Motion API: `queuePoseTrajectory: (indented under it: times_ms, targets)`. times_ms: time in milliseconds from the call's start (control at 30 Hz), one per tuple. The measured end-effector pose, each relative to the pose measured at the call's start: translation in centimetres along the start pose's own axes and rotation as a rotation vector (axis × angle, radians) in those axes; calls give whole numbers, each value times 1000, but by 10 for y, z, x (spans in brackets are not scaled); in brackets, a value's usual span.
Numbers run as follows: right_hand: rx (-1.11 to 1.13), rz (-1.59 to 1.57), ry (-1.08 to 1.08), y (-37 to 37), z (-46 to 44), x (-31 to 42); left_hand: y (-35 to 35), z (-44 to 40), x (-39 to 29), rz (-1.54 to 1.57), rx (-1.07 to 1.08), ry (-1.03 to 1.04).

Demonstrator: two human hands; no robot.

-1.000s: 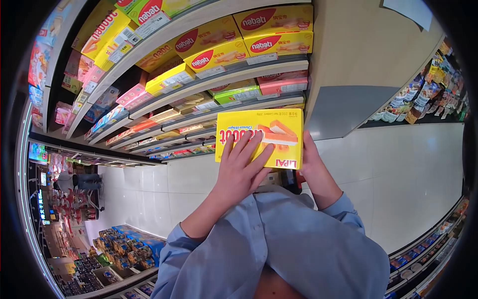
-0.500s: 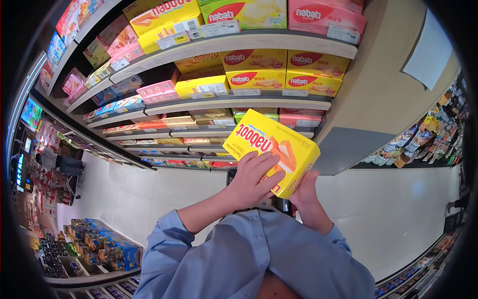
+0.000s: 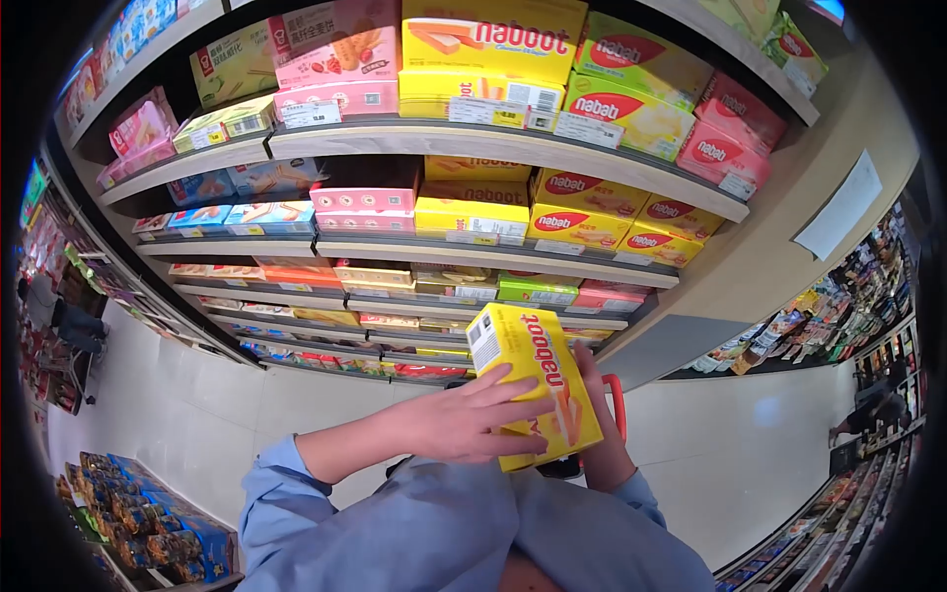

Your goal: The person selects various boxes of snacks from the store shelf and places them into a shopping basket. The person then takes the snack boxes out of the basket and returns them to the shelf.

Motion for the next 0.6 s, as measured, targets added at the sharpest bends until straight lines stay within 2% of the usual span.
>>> queuePoseTrajectory:
  times_ms: [100,200,233,300,400,467,533,567,600]
  targets:
    - [-151,44,-162,16,-21,-11,-1,32,34,133,-173,-216]
    - [-168,84,-401,20,-35,-15,38,58,51,1190,-566,-469]
    - [-162,43,-493,26,-43,-15,39,63,55,1477,-506,-536]
    - [-147,-37,-674,41,-60,-22,43,62,62,1478,-580,-588]
    - [-116,-87,-672,49,-75,-30,34,52,79,1400,-747,-675]
    - [-129,84,-691,57,-83,-31,17,51,98,1372,-785,-764]
    - [-156,315,-721,62,-91,-26,-4,53,121,1244,-830,-742]
    - [-235,385,-621,64,-95,-22,-16,51,133,1204,-862,-701]
    - [-199,427,-565,68,-99,-17,-27,49,144,1166,-890,-664]
Point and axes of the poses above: each hand's wrist, its own z-axis away from the middle knuckle, its own y-axis out of the palm, x = y × z, the point moved 1 cm from there along -z, towards the middle knuckle, and after that the axes turned 7 degrees about -y, right-handed, at the moved point
